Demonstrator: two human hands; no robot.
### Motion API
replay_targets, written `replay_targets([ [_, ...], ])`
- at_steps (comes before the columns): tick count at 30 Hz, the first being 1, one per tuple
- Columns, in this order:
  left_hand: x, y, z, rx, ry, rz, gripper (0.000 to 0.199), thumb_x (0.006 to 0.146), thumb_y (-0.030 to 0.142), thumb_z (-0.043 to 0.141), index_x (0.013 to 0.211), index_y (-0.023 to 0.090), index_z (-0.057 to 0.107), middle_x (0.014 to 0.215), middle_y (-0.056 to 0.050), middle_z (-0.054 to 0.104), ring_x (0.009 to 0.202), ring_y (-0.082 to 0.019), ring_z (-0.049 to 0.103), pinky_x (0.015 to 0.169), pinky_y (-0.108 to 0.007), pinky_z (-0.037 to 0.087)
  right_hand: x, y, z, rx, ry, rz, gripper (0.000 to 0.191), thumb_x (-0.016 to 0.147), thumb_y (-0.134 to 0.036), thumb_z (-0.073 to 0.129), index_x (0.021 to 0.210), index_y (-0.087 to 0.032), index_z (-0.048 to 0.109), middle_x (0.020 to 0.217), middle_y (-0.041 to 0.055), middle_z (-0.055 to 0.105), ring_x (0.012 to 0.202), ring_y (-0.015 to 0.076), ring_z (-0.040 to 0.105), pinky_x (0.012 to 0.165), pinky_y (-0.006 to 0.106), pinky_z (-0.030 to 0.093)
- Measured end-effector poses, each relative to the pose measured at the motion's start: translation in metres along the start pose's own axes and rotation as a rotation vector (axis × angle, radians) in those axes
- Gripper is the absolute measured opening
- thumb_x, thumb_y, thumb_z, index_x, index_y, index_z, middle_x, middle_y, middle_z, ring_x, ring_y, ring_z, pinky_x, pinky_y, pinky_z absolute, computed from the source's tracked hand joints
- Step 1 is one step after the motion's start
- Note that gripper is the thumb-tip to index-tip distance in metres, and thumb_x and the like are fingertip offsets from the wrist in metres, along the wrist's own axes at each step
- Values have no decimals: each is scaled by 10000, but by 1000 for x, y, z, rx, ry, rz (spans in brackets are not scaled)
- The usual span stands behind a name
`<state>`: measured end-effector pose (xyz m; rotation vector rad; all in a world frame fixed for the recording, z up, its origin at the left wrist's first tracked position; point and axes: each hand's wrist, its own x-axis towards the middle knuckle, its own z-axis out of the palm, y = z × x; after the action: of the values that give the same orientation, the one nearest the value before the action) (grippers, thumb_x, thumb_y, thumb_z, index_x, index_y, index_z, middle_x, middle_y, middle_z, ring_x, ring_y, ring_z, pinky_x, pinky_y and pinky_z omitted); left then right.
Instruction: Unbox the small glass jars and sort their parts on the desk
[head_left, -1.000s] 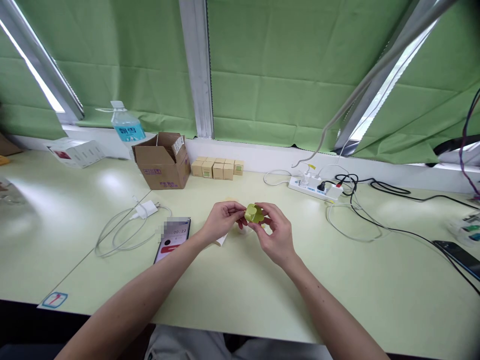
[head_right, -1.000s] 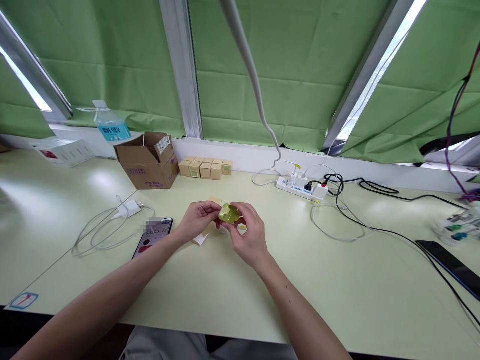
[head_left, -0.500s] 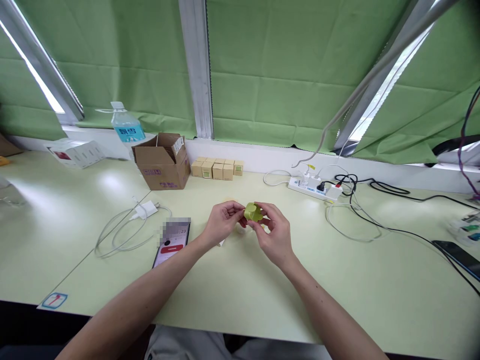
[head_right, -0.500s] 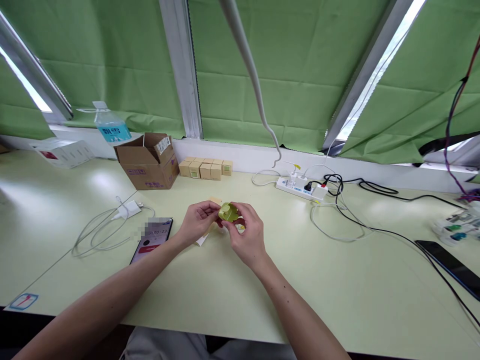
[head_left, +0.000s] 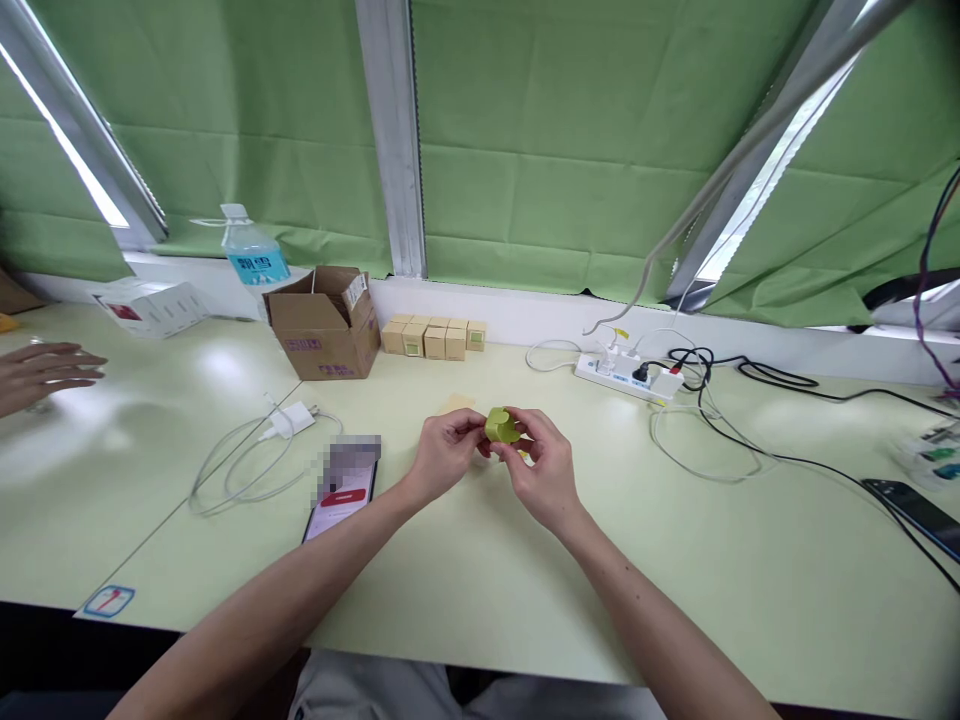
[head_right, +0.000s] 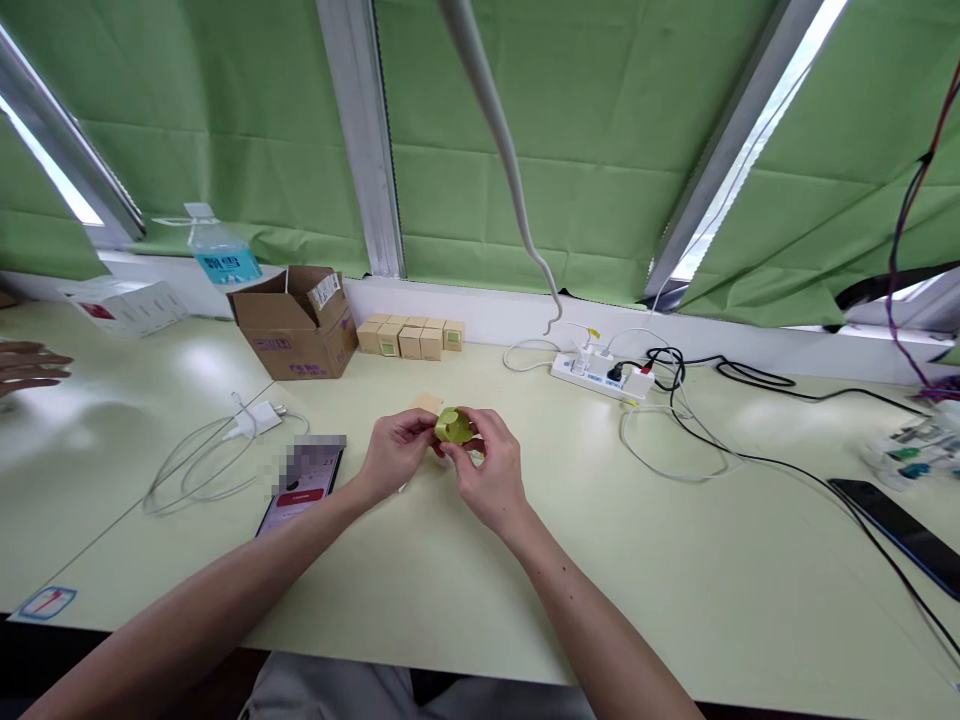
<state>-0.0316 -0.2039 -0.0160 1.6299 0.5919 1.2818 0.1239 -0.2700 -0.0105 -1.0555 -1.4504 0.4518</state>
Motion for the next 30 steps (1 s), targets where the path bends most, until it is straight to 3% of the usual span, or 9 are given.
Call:
replay_targets([
  [4,4,2,-8,-51,-55,-51,131,868,269,775,902,142,785,792,-53,759,699,-158,724,688,-271,606,1,-1,1,-6,20,28,361,888,-279,747,1240,-265,670,1164,76,683,989,209,681,790,370,677],
  [8,12,10,-18,-255,-146,-104,560,805,303,877,1321,164,711,1093,-124,779,1006,-236,749,891,-348,608,2,-6,-1,-15,107,56,446,839,-286,819,1234,-271,612,1104,46,709,951,200,712,792,364,668],
  [10,14,12,-22,-296,-211,-133,635,789,307,899,1371,164,689,1204,-153,760,1105,-266,728,946,-376,593,2,-7,-2,-49,116,17,354,849,-271,811,1150,-261,624,1072,39,715,942,196,714,802,364,664],
  [13,17,12,-24,-274,-248,-189,539,773,307,915,1259,142,750,1232,-162,759,1138,-281,714,971,-394,582,1,-7,-2,-80,79,-54,217,887,-250,766,1086,-246,680,1159,65,705,958,194,711,818,363,665],
  [16,18,10,-23,-251,-230,-207,437,797,340,897,1160,132,771,1123,-135,782,953,-230,737,874,-376,601,1,-6,-2,-19,23,-45,221,929,-264,709,1149,-245,724,1292,97,662,1033,210,712,853,371,671],
  [19,18,8,-21,-250,-224,-191,416,819,363,877,1141,129,756,1072,-121,768,833,-192,712,780,-356,598,2,-8,-3,31,34,22,203,980,-295,631,1121,-243,768,1273,102,673,1075,223,711,881,380,668],
  [24,14,11,-14,-179,-243,-201,509,804,323,885,1264,168,734,1251,-144,688,1014,-225,683,858,-372,592,3,-11,-2,-5,96,81,174,938,-265,647,1016,-247,802,1137,74,729,981,206,722,804,345,663],
  [30,10,15,-5,-112,-282,-95,326,849,319,843,1151,213,781,1220,-117,599,1142,-245,638,942,-381,585,3,-8,-3,-14,121,87,176,895,-200,627,946,-248,789,1078,46,745,953,192,720,736,313,657],
])
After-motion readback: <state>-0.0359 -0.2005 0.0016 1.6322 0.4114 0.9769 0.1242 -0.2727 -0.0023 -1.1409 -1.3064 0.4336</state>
